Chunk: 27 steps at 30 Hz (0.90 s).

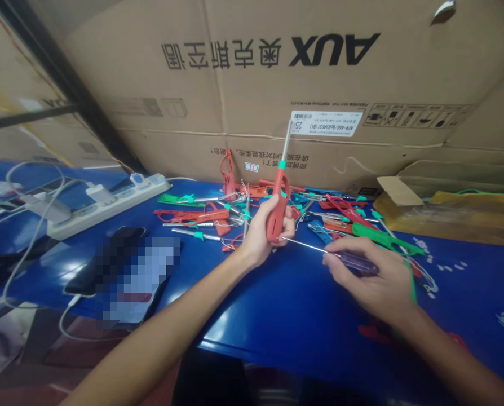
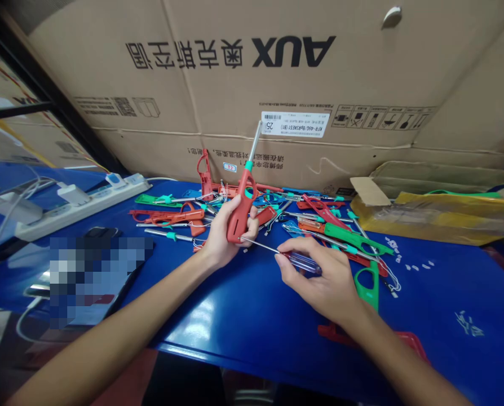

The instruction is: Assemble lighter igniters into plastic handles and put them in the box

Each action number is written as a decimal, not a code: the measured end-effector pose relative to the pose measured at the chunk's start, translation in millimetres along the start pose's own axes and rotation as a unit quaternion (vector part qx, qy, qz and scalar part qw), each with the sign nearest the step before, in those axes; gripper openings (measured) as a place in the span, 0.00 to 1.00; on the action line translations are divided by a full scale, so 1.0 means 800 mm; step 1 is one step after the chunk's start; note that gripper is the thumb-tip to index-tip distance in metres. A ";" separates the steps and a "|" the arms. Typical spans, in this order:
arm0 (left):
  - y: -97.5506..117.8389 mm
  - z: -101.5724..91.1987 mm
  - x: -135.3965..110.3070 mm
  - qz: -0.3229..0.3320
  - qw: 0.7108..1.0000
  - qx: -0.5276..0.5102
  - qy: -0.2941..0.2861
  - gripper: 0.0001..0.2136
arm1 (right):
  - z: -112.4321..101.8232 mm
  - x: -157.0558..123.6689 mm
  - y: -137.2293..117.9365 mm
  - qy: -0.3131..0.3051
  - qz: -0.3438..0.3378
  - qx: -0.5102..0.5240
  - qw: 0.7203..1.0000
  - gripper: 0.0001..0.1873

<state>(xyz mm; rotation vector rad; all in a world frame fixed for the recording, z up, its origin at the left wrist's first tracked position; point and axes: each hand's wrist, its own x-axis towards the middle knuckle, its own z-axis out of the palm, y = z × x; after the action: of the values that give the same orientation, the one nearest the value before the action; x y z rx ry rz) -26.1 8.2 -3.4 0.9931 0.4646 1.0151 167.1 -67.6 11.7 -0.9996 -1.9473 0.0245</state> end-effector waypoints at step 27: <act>-0.002 0.000 0.000 0.003 0.998 0.048 0.033 0.22 | -0.009 0.006 0.005 -0.053 -0.028 -0.001 0.998 0.01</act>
<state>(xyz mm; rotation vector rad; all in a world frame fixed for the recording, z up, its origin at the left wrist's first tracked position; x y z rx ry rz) -25.3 7.6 -5.0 1.0502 0.5691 1.0412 173.3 -64.2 17.9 -0.9613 -2.0718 0.0431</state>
